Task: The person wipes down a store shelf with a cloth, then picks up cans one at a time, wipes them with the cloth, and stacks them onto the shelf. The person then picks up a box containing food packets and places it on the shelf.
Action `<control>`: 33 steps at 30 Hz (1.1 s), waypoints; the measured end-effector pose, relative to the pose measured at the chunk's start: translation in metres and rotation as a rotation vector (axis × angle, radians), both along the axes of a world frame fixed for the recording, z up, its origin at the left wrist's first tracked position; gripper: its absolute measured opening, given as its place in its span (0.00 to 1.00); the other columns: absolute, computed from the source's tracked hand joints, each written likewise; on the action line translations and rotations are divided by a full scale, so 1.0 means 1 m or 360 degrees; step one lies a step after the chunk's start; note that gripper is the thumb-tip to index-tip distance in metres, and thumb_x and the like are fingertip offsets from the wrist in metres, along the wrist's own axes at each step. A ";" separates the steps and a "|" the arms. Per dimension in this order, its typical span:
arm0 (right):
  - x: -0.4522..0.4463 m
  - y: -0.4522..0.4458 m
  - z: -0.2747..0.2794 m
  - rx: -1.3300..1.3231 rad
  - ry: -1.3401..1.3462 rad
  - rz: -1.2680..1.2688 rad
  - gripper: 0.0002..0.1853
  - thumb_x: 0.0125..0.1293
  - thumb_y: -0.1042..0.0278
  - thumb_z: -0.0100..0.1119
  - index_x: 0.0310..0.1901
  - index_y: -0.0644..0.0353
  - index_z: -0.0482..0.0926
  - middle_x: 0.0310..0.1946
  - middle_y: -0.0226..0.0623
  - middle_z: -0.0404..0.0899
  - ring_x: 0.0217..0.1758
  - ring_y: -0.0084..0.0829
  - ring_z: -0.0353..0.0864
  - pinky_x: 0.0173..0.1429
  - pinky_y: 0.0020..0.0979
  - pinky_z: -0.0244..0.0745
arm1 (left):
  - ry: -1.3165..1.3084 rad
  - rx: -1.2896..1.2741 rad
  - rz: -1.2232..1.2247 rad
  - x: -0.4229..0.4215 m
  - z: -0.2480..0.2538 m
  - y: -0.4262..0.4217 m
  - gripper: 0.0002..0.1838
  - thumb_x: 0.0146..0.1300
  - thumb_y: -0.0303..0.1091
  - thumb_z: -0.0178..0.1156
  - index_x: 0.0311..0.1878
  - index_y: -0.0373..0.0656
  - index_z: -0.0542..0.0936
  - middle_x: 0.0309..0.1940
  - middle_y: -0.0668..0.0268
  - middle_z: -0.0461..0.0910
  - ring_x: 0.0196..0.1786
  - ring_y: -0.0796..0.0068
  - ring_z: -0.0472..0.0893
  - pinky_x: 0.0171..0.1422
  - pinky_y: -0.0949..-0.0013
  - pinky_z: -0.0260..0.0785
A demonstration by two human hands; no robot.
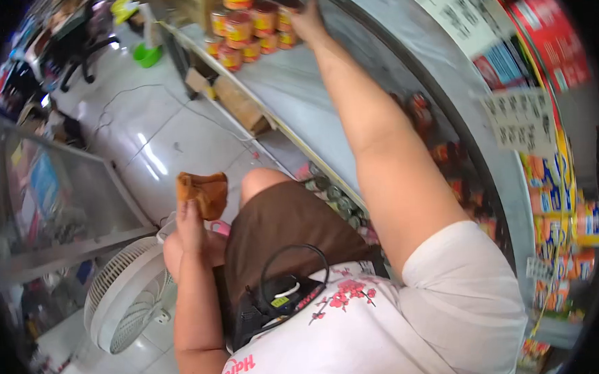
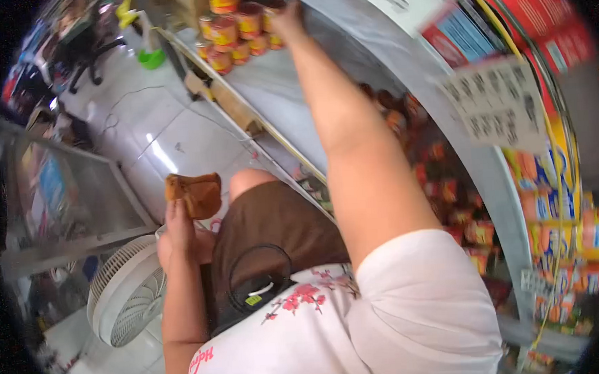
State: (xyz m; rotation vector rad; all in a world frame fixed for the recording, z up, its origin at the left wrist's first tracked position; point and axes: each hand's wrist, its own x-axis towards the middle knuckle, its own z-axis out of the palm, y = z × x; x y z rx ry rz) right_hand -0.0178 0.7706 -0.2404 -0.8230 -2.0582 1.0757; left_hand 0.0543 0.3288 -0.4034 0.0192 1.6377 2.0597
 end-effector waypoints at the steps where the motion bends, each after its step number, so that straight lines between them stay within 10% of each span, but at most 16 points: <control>1: 0.007 -0.006 -0.002 0.0128 0.0024 -0.0036 0.42 0.54 0.62 0.65 0.66 0.67 0.55 0.58 0.56 0.68 0.61 0.44 0.70 0.63 0.36 0.66 | -0.0093 0.0107 0.0000 -0.005 -0.014 -0.006 0.20 0.71 0.32 0.45 0.63 0.35 0.66 0.55 0.60 0.73 0.57 0.70 0.73 0.61 0.67 0.66; 5: 0.093 -0.071 0.005 0.0129 -0.0016 0.0596 0.35 0.54 0.62 0.65 0.63 0.60 0.65 0.62 0.54 0.64 0.66 0.45 0.64 0.65 0.37 0.65 | -0.0231 0.0329 0.0148 -0.006 0.001 0.003 0.22 0.73 0.37 0.41 0.65 0.36 0.62 0.59 0.59 0.68 0.61 0.66 0.69 0.65 0.63 0.62; 7: 0.132 -0.062 -0.033 0.0868 -0.0374 0.0604 0.31 0.54 0.62 0.65 0.61 0.56 0.69 0.63 0.48 0.65 0.68 0.42 0.62 0.64 0.36 0.66 | -0.0271 0.0359 0.0175 -0.011 0.005 0.000 0.22 0.73 0.38 0.40 0.65 0.36 0.62 0.59 0.58 0.68 0.62 0.64 0.69 0.66 0.61 0.62; 17: 0.313 0.051 0.023 0.0600 -0.0971 -0.0219 0.28 0.54 0.60 0.65 0.57 0.59 0.73 0.49 0.46 0.78 0.49 0.40 0.78 0.54 0.34 0.72 | -0.0303 0.0463 0.0129 -0.014 -0.002 -0.008 0.21 0.74 0.39 0.38 0.64 0.38 0.62 0.59 0.59 0.69 0.62 0.62 0.70 0.67 0.57 0.62; 24: 0.336 0.056 0.005 0.0314 -0.1518 0.0236 0.33 0.45 0.63 0.68 0.57 0.62 0.73 0.53 0.50 0.75 0.58 0.44 0.73 0.62 0.36 0.66 | -0.0413 0.0440 0.0140 -0.013 0.000 -0.007 0.22 0.74 0.43 0.39 0.64 0.38 0.64 0.60 0.60 0.68 0.63 0.63 0.68 0.69 0.59 0.60; 27: 0.331 0.040 -0.016 0.0972 -0.1863 0.0100 0.34 0.42 0.66 0.67 0.57 0.59 0.73 0.56 0.49 0.72 0.62 0.44 0.69 0.68 0.38 0.59 | -0.0527 0.0461 0.0185 -0.010 0.008 -0.005 0.22 0.74 0.43 0.38 0.64 0.40 0.63 0.60 0.60 0.68 0.63 0.64 0.69 0.68 0.59 0.61; 33: 0.291 0.034 -0.028 0.0959 -0.1426 -0.0221 0.32 0.46 0.57 0.69 0.56 0.50 0.74 0.61 0.40 0.68 0.66 0.44 0.62 0.68 0.45 0.56 | -0.0578 0.0565 0.0113 -0.010 -0.001 -0.007 0.23 0.74 0.44 0.37 0.65 0.42 0.62 0.61 0.62 0.68 0.64 0.63 0.68 0.67 0.58 0.62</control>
